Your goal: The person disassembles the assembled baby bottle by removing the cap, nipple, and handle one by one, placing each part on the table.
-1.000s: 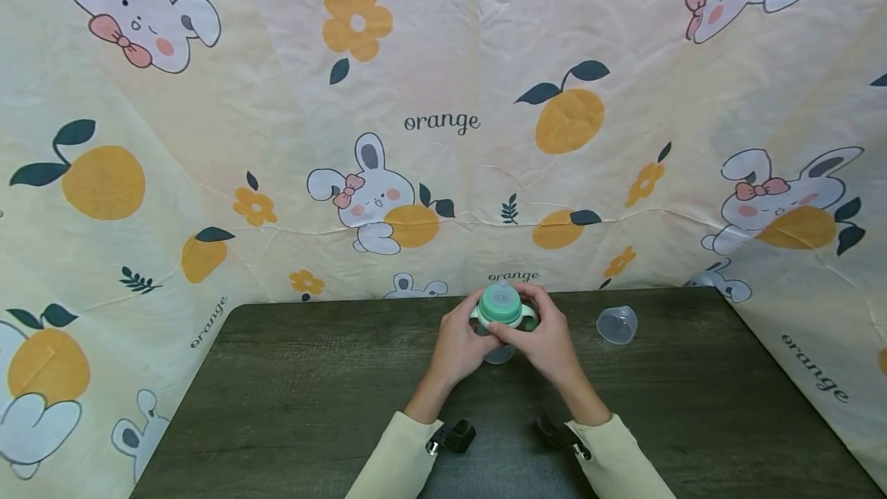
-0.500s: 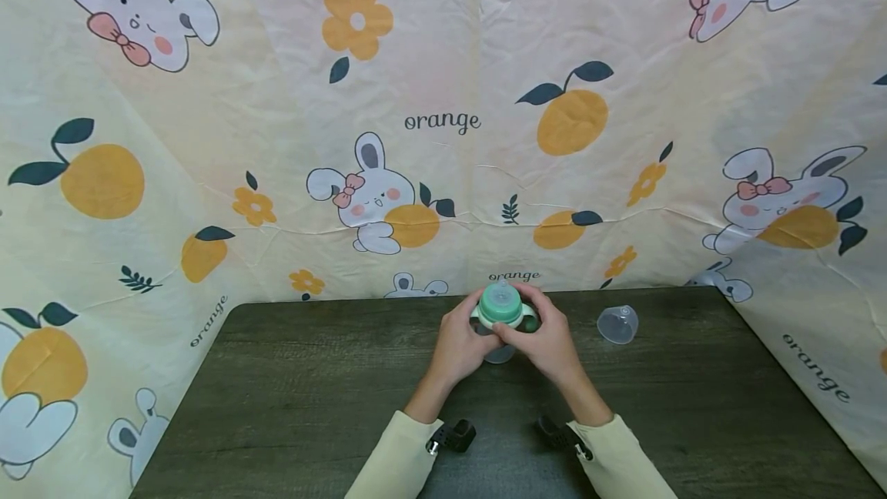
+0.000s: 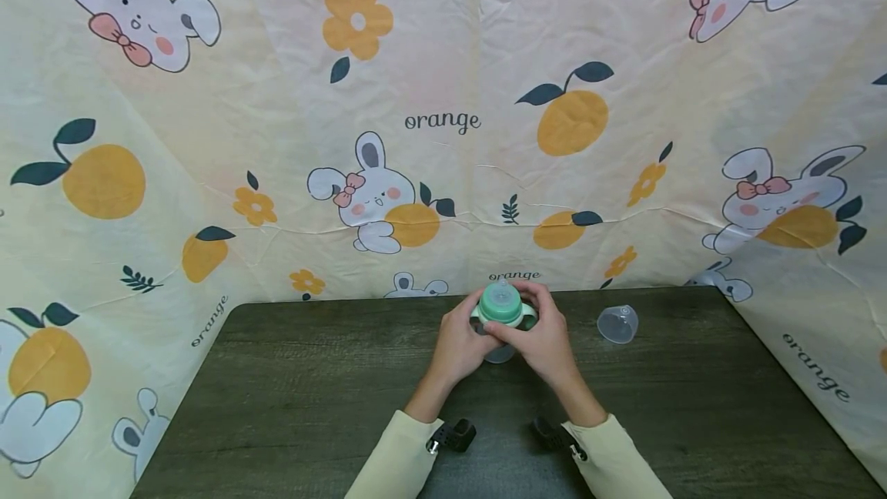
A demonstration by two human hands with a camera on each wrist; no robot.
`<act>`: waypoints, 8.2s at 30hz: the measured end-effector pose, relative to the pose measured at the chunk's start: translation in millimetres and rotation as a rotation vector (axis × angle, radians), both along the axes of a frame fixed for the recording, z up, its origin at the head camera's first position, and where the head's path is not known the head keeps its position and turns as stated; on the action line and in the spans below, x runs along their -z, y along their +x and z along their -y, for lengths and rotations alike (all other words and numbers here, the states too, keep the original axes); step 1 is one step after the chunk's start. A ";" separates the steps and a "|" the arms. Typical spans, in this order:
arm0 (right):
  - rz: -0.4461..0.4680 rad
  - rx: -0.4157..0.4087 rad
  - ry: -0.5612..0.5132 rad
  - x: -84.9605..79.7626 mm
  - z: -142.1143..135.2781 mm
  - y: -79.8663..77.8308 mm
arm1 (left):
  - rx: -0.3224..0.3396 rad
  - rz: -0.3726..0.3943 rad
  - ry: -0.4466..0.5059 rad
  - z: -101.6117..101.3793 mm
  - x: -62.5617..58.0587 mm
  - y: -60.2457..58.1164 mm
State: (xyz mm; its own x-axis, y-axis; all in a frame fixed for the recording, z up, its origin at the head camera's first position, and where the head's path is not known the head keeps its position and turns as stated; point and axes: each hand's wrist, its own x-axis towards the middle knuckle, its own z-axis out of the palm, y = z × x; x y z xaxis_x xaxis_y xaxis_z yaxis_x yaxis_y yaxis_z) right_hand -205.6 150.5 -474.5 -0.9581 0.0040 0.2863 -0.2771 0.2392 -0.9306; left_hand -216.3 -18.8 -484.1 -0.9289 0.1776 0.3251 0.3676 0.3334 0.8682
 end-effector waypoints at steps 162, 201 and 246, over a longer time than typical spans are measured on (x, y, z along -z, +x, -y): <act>-0.140 0.059 0.111 -10.7 -0.6 -9.6 | 0.000 -0.027 -0.009 -0.3 2.2 -7.9; -0.217 0.063 0.126 -23.1 -5.4 -8.7 | -0.003 0.010 -0.024 -0.8 -0.6 -3.8; -0.271 0.082 0.123 -43.9 -4.0 -9.5 | -0.009 -0.005 -0.036 -2.2 -1.6 -3.0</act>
